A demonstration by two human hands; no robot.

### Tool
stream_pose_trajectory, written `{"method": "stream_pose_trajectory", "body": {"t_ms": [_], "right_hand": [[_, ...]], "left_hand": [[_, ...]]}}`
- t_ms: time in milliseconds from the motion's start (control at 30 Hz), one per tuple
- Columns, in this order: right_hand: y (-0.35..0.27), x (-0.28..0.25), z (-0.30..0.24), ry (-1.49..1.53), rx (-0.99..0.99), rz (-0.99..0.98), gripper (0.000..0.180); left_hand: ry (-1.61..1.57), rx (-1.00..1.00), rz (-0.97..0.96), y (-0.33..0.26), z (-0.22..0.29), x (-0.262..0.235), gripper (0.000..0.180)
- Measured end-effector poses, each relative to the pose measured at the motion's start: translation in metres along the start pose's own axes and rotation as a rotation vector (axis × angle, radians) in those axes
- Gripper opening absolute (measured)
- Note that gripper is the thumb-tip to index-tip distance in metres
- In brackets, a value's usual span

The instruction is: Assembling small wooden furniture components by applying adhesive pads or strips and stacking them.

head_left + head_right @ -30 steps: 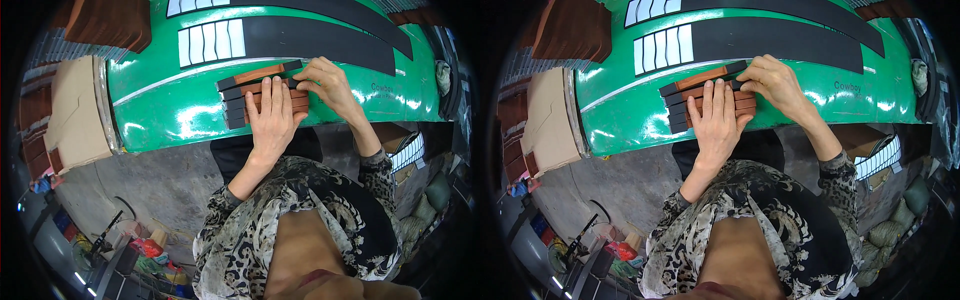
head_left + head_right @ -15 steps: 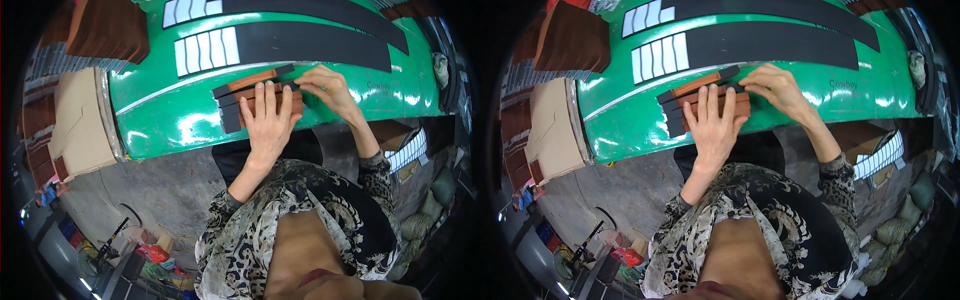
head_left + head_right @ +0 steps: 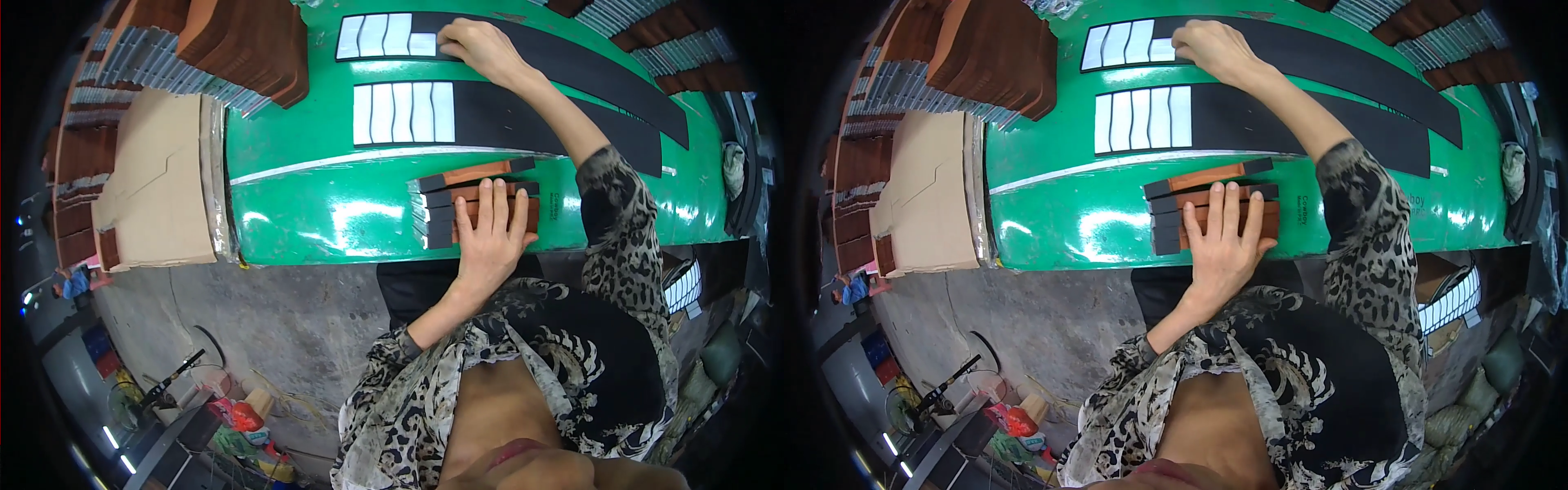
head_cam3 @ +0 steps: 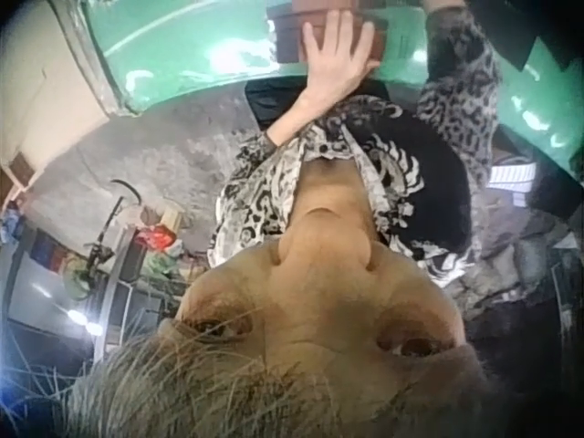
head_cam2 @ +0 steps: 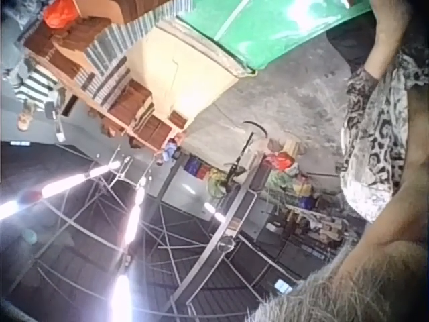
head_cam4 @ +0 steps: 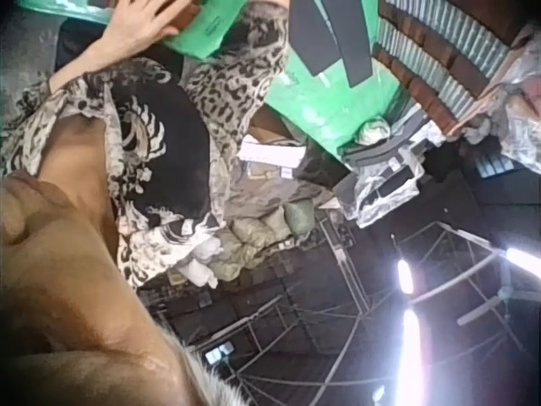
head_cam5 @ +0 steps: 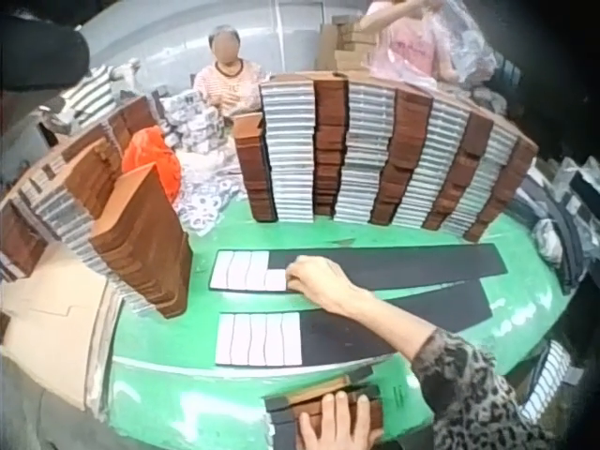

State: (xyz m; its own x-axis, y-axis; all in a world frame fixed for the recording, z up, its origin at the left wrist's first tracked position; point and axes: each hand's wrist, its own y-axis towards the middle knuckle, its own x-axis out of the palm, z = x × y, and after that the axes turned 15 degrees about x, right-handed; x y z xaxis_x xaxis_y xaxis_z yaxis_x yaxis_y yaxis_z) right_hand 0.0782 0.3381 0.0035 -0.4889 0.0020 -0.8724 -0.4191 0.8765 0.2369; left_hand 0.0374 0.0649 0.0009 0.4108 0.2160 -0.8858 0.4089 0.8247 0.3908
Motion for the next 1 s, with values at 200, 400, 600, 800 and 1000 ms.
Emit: {"method": "stream_pose_trajectory", "body": {"t_ms": [200, 400, 600, 800, 1000], "right_hand": [[0.045, 0.027, -0.004, -0.237, 0.007, -0.007, 0.018], [0.055, 0.035, 0.001, -0.381, -0.150, -0.013, 0.008], [0.054, 0.040, 0.006, -0.399, -0.254, 0.083, 0.008], [0.071, 0.013, 0.016, -0.075, 0.308, -0.266, 0.021], [-0.015, -0.062, 0.002, 0.938, 0.547, -0.386, 0.027]], "left_hand": [[0.036, 0.033, 0.019, -0.005, -0.002, 0.008, 0.074], [0.071, 0.044, 0.028, -0.008, -0.004, 0.011, 0.073], [0.086, 0.048, 0.035, -0.010, -0.003, 0.011, 0.072], [0.040, 0.065, 0.026, -0.007, -0.001, 0.010, 0.074], [-0.020, 0.007, -0.024, -0.001, -0.006, -0.004, 0.065]]}}
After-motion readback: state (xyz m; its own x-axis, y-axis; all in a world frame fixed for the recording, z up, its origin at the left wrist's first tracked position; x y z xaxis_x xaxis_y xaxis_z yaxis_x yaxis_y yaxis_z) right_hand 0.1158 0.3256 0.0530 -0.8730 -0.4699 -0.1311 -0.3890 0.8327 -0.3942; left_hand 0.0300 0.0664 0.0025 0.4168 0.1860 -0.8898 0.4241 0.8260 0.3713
